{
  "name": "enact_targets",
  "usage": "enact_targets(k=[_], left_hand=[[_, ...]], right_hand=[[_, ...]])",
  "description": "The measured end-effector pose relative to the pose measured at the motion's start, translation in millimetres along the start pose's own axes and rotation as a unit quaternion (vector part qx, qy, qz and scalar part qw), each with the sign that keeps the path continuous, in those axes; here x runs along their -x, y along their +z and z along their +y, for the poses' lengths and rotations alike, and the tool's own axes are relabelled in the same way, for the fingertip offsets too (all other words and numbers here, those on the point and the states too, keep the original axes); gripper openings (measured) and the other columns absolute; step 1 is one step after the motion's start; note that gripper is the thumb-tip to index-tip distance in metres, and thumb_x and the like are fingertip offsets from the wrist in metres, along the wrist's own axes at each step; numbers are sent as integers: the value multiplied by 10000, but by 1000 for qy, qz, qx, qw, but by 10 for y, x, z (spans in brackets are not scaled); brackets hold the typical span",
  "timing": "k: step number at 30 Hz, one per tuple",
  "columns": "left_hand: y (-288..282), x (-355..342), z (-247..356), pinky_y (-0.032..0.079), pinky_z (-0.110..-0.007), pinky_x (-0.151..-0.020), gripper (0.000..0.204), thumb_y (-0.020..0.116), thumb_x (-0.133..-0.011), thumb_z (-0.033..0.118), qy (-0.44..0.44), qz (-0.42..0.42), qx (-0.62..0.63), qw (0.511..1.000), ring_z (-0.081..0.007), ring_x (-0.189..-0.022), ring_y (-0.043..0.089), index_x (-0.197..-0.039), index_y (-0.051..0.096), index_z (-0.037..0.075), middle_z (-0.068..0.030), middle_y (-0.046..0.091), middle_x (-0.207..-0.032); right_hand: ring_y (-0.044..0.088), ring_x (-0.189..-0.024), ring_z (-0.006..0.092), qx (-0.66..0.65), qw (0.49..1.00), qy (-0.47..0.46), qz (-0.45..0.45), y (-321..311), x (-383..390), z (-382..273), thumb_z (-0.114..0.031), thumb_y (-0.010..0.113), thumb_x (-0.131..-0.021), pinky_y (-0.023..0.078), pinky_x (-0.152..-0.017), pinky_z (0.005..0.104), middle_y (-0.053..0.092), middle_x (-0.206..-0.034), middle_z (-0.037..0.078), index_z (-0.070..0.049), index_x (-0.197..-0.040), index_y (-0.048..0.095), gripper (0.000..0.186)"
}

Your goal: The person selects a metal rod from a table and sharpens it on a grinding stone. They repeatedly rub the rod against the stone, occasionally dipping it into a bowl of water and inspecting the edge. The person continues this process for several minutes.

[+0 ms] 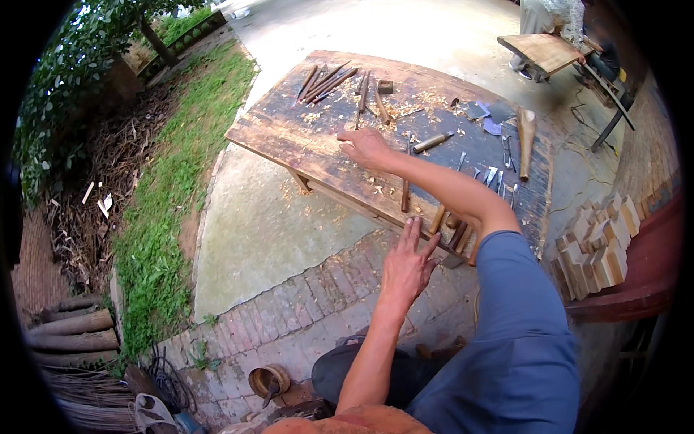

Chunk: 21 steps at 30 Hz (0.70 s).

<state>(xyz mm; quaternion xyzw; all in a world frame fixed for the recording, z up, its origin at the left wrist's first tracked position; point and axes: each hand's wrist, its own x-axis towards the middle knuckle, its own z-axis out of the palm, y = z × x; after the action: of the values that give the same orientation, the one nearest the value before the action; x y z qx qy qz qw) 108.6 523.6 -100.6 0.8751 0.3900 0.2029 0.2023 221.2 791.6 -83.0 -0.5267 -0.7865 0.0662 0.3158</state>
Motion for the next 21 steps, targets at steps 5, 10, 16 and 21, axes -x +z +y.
enact_targets(k=[5, 10, 16, 21], left_hand=[[63, 15, -11, 463, -490, -1175, 529, 773, -935, 244, 24, 38, 16, 999, -335, -1622, 319, -1445, 680, 134, -189, 359, -1733], [-7, 34, 10, 481, -467, -1161, 366, 677, -962, 185, -48, 6, 106, 993, -362, -1529, 449, -1299, 713, 46, -233, 506, -1605], [-7, 176, 18, 535, -503, -954, 203, 621, -934, 142, -158, 106, 329, 925, -399, -1101, 661, -1058, 725, 20, -207, 698, -1148], [329, 214, -3, 512, -500, -814, 183, 651, -908, 176, -146, 233, 368, 888, -386, -990, 670, -1009, 719, 40, -176, 705, -1040]], right_hand=[[619, -1293, 383, 71, 996, 2, -44, 605, -772, 313, -311, 598, -1042, 533, -1065, 517, 621, -1416, 202, -47, -1369, 618, 421], [449, -1504, 363, 113, 990, 54, -72, 936, -1421, 392, -369, 580, -1063, 409, -1231, 485, 471, -1625, 179, -55, -1515, 549, 550], [308, -1608, 337, 156, 981, 57, -100, 1220, -1773, 361, -500, 472, -1092, 297, -1298, 509, 353, -1738, 146, -111, -1634, 458, 667], [253, -1633, 317, 180, 971, 103, -116, 1233, -1892, 307, -531, 439, -1100, 246, -1312, 552, 316, -1758, 135, -95, -1661, 400, 711]])
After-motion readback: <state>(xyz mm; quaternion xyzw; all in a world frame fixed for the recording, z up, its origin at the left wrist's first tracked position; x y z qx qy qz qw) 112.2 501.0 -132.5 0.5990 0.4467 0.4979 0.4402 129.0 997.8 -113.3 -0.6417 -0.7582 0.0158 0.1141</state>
